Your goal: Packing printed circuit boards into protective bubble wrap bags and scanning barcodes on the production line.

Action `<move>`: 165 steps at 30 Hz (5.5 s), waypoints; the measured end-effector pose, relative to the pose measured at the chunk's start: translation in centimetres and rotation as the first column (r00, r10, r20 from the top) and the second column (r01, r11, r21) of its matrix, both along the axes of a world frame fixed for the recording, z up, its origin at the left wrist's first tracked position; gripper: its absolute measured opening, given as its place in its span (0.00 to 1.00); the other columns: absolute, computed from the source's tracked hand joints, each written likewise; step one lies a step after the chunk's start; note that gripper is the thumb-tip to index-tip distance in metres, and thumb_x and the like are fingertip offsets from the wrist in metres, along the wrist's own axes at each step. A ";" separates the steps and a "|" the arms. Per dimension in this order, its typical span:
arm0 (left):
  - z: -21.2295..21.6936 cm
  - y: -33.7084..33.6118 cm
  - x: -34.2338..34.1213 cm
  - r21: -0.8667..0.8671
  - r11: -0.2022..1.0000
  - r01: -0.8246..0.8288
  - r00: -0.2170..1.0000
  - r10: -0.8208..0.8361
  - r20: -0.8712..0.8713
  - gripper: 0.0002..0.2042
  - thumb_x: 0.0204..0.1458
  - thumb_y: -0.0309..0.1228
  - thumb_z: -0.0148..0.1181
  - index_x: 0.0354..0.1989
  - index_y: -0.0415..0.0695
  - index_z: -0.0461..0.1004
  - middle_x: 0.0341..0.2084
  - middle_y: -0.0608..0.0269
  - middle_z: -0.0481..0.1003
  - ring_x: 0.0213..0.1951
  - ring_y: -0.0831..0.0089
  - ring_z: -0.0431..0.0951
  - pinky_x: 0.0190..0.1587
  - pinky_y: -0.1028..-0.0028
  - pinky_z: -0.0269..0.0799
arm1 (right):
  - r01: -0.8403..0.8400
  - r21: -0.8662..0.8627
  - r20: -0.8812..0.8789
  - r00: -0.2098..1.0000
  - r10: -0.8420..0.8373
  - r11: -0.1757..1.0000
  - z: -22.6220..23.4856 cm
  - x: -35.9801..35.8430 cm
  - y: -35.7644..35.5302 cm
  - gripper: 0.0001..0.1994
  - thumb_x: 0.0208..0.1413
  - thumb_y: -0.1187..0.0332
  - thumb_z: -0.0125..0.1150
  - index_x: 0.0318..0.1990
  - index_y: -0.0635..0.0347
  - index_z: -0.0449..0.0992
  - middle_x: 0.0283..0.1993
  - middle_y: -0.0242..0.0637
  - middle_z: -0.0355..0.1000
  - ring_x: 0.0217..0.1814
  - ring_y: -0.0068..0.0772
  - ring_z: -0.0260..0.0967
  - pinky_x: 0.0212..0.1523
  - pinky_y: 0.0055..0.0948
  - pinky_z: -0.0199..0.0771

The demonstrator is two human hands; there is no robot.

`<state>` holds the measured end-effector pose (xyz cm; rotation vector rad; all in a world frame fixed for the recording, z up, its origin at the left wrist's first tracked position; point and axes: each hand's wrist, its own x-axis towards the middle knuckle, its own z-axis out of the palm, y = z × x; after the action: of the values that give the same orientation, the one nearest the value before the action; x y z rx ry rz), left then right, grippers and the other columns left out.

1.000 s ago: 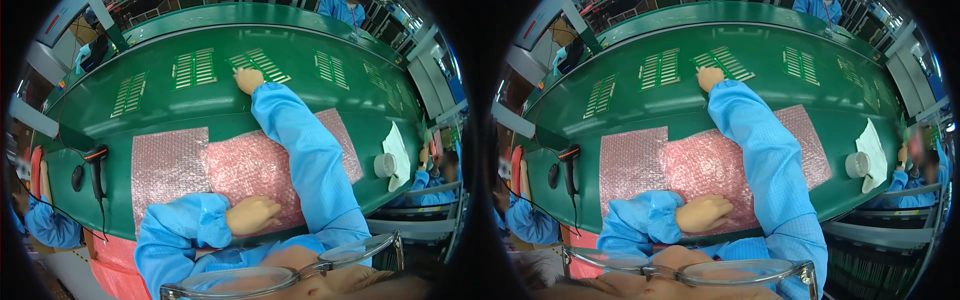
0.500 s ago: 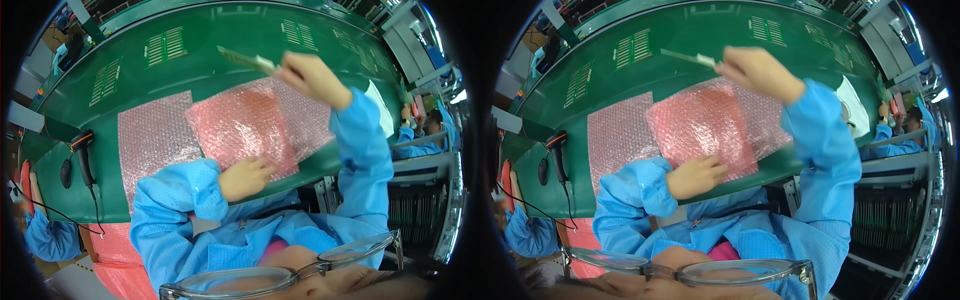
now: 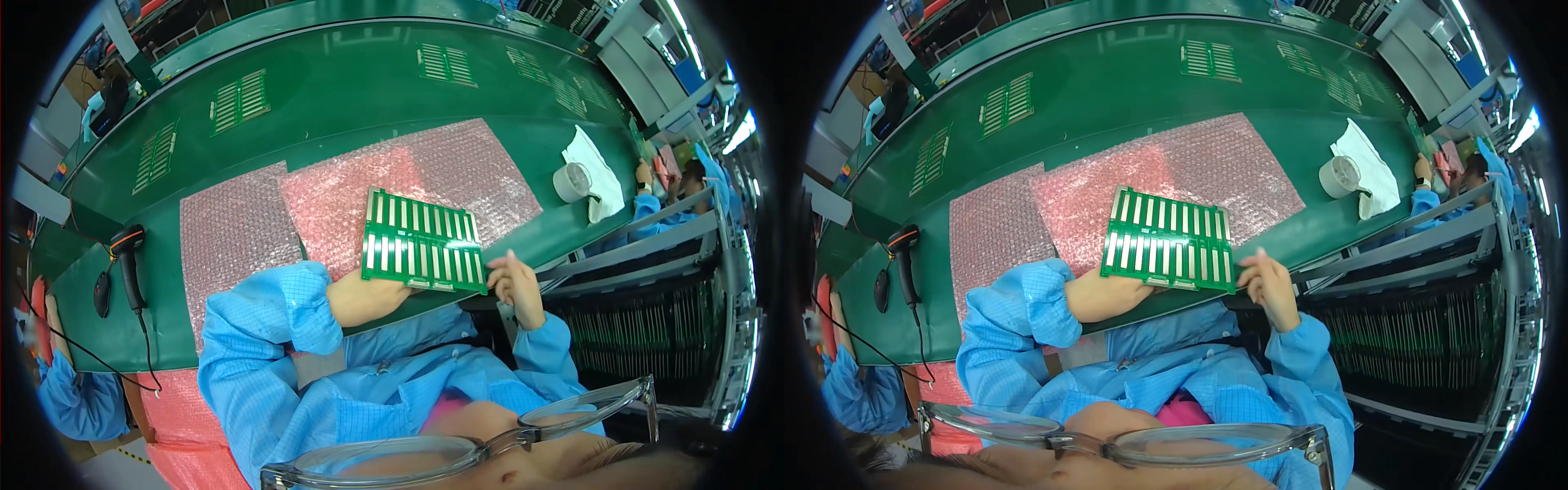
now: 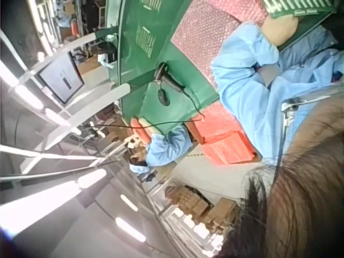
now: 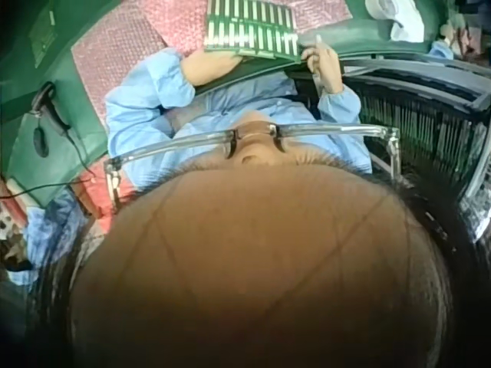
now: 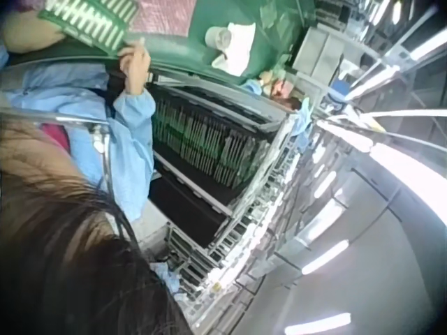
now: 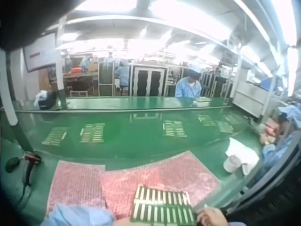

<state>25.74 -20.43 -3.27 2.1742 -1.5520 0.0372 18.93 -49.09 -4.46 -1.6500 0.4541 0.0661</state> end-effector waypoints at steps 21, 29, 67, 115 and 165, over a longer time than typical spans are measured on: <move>6.7 0.7 1.2 -0.010 0.979 -0.204 0.978 0.204 0.046 0.32 0.38 0.17 0.49 0.58 0.37 0.56 0.58 0.56 0.58 0.43 0.58 0.70 0.43 0.67 0.70 | -0.117 0.633 0.206 0.978 -0.020 0.766 -0.6 -7.0 -3.9 0.18 0.53 0.65 0.43 0.39 0.75 0.69 0.34 0.46 0.73 0.29 0.30 0.71 0.32 0.24 0.71; 6.1 0.2 1.1 0.031 0.966 -0.258 0.966 0.258 -0.013 0.36 0.37 0.14 0.46 0.62 0.38 0.49 0.61 0.53 0.51 0.46 0.54 0.70 0.40 0.67 0.73 | 0.028 0.665 0.197 0.957 -0.213 0.746 -1.1 -7.1 -0.6 0.17 0.54 0.66 0.45 0.44 0.74 0.68 0.37 0.45 0.73 0.35 0.29 0.73 0.36 0.23 0.72; 5.4 2.8 -2.4 0.426 0.894 -0.143 0.990 0.126 0.068 0.22 0.44 0.26 0.50 0.51 0.42 0.60 0.46 0.50 0.64 0.21 0.64 0.75 0.19 0.69 0.71 | -0.590 0.523 -0.036 0.706 0.708 0.615 3.7 2.1 12.7 0.15 0.61 0.62 0.43 0.44 0.65 0.68 0.40 0.38 0.71 0.35 0.26 0.71 0.32 0.23 0.73; -1.1 -1.4 1.8 0.011 1.000 -0.020 0.991 0.018 0.136 0.18 0.42 0.33 0.53 0.43 0.41 0.67 0.30 0.56 0.72 0.29 0.63 0.76 0.25 0.68 0.73 | -0.228 -0.885 0.286 0.423 0.860 0.407 13.9 24.6 5.8 0.09 0.46 0.67 0.55 0.20 0.62 0.68 0.17 0.46 0.65 0.17 0.47 0.62 0.21 0.38 0.62; 6.3 -12.7 2.3 -0.123 0.969 -0.213 0.971 0.225 0.086 0.07 0.48 0.31 0.53 0.27 0.40 0.72 0.22 0.52 0.71 0.26 0.54 0.73 0.26 0.61 0.68 | -0.039 0.258 0.281 0.959 -0.036 0.965 -0.7 -7.1 -0.2 0.21 0.62 0.57 0.39 0.25 0.63 0.70 0.14 0.31 0.64 0.11 0.18 0.55 0.11 0.18 0.49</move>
<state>27.99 -33.14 3.05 2.2727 -1.3183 0.3005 11.87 -49.25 -5.15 -1.3722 0.2135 -0.1059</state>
